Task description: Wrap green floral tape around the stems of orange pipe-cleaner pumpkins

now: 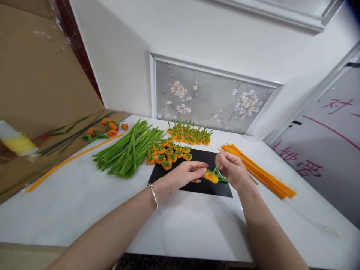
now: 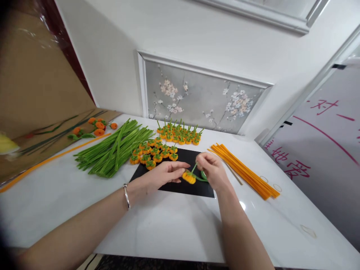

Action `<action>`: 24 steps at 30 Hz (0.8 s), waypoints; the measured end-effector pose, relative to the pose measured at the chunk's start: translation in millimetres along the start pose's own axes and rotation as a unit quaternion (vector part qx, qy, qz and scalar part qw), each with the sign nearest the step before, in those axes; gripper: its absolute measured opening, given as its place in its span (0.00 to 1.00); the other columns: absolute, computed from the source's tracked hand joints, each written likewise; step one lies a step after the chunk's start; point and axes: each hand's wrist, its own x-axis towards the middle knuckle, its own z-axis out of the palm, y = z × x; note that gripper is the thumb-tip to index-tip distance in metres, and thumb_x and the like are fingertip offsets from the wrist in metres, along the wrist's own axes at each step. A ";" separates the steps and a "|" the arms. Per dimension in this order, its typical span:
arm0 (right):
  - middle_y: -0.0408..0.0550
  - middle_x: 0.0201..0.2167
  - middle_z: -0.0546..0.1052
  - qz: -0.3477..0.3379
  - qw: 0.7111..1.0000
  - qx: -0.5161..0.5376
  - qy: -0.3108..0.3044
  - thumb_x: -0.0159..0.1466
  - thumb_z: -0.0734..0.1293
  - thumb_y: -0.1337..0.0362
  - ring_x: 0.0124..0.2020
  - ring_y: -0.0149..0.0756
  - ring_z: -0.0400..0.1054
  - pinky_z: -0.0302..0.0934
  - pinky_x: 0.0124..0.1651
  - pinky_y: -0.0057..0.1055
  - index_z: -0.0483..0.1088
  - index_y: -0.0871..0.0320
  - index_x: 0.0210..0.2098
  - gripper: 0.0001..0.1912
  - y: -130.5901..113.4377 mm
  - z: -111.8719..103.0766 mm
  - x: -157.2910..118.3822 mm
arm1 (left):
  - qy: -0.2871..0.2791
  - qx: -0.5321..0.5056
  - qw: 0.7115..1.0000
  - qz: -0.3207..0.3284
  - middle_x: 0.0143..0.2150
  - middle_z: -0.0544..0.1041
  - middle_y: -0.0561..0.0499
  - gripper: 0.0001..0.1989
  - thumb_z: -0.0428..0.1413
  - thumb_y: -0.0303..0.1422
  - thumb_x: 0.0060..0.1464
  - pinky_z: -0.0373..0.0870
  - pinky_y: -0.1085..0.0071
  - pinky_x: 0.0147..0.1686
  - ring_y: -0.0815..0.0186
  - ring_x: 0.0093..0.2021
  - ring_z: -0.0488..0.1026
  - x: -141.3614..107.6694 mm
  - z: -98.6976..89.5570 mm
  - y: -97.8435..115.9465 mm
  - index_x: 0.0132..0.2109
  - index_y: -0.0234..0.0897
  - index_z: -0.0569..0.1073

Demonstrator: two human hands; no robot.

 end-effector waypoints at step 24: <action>0.47 0.28 0.79 -0.069 0.899 -0.431 0.026 0.58 0.64 0.68 0.32 0.38 0.72 0.63 0.39 0.32 0.78 0.56 0.32 0.09 -2.6 74.9 143.5 | -0.029 0.053 0.996 -0.070 0.38 0.78 0.41 0.25 0.60 0.47 0.48 0.67 0.70 0.34 0.64 0.35 0.76 0.8 4.1 -18.1 0.44 0.30 0.74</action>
